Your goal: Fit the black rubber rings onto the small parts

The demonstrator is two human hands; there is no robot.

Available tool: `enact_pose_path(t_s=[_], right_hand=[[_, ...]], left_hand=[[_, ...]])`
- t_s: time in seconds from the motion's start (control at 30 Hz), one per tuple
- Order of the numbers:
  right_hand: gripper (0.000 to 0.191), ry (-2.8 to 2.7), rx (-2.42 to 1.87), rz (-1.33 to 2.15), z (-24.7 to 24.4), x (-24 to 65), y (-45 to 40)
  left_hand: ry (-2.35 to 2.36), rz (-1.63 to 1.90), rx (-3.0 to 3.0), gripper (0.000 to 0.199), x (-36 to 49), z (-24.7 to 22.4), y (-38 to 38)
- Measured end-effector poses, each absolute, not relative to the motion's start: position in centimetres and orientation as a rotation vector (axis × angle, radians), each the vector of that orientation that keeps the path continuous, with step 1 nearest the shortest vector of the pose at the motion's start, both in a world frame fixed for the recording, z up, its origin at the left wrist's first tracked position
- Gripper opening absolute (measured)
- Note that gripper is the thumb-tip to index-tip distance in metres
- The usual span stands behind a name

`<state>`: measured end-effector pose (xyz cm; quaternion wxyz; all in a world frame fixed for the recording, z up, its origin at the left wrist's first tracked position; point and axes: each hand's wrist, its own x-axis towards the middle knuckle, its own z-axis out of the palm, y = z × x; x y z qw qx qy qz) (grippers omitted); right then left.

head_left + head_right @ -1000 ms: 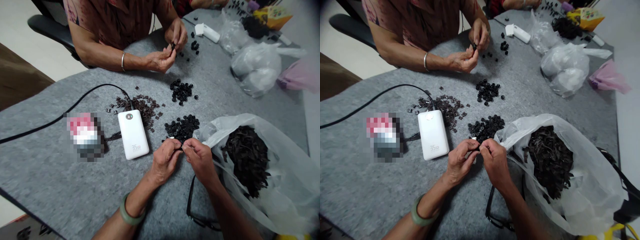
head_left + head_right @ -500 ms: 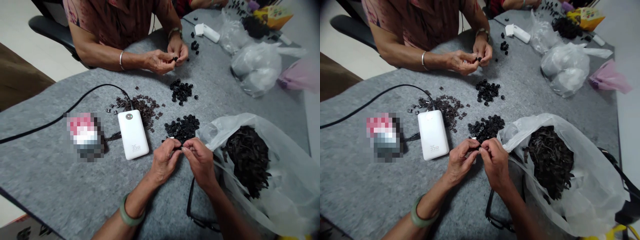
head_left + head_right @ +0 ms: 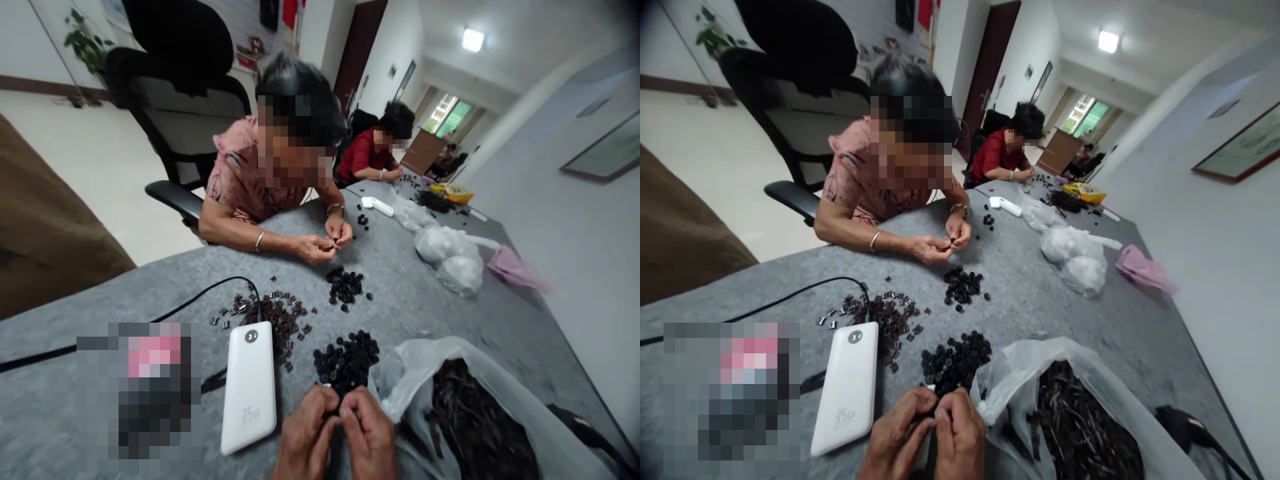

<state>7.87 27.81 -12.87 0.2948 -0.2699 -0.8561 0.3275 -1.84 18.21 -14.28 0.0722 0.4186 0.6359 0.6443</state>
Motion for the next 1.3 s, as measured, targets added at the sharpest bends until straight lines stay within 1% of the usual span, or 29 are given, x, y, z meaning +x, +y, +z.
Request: enact_pose_path(t_s=[0.13,0.33,0.4,0.5,0.53,0.6,0.7,0.77,0.87,0.9,0.97,1.07,1.13,1.2,1.3], right_hand=[[0.035,-2.327,-0.725,0.909,-12.7,7.4,28.5],[0.031,-2.500,-0.892,1.150,-7.2,6.4,29.0],[0.034,-2.510,-0.977,1.324,-5.3,5.9,29.8],[0.036,-2.362,-1.174,1.717,-3.4,4.7,32.7],[0.036,-2.289,-1.221,1.756,-3.2,4.1,34.2],[0.033,-2.215,-1.335,1.626,-3.4,2.9,37.7],[0.029,-2.193,-1.434,1.451,-5.0,1.0,42.8],[0.031,-2.181,-1.452,1.323,-6.5,-0.2,45.3],[0.041,-2.165,-1.423,1.206,-8.5,-1.7,47.4],[0.042,-2.159,-1.404,1.184,-9.1,-2.0,47.7],[0.038,-2.139,-1.357,1.161,-10.0,-2.6,48.2],[0.024,-2.091,-1.287,1.174,-10.8,-2.9,48.5],[0.019,-2.052,-1.258,1.243,-10.9,-2.8,48.2],[0.026,-2.012,-1.238,1.379,-10.6,-2.5,47.4],[0.048,-1.932,-1.177,1.651,-9.5,-1.7,44.8]], left_hand=[[1.865,1.868,1.223,0.014,-2.1,-14.7,18.2],[1.909,1.847,0.986,0.011,-1.9,-13.0,18.5],[1.893,1.811,0.925,0.011,-1.8,-12.5,18.4],[1.881,1.773,0.901,0.009,-1.7,-12.2,18.3],[1.884,1.770,0.901,0.008,-1.6,-12.2,18.3],[1.892,1.761,0.890,0.008,-1.6,-12.3,18.3],[1.877,1.724,0.863,0.013,-1.5,-12.7,18.4],[1.860,1.699,0.842,0.016,-1.4,-13.0,18.5],[1.833,1.663,0.823,0.019,-1.3,-13.5,18.4],[1.825,1.652,0.815,0.019,-1.2,-13.7,18.4],[1.803,1.634,0.801,0.020,-1.2,-13.8,18.3],[1.767,1.633,0.768,0.020,-1.1,-13.8,18.2],[1.749,1.628,0.738,0.020,-1.1,-13.8,18.1],[1.737,1.600,0.713,0.020,-1.2,-13.9,18.1],[1.712,1.573,0.691,0.022,-1.2,-14.0,18.0]])
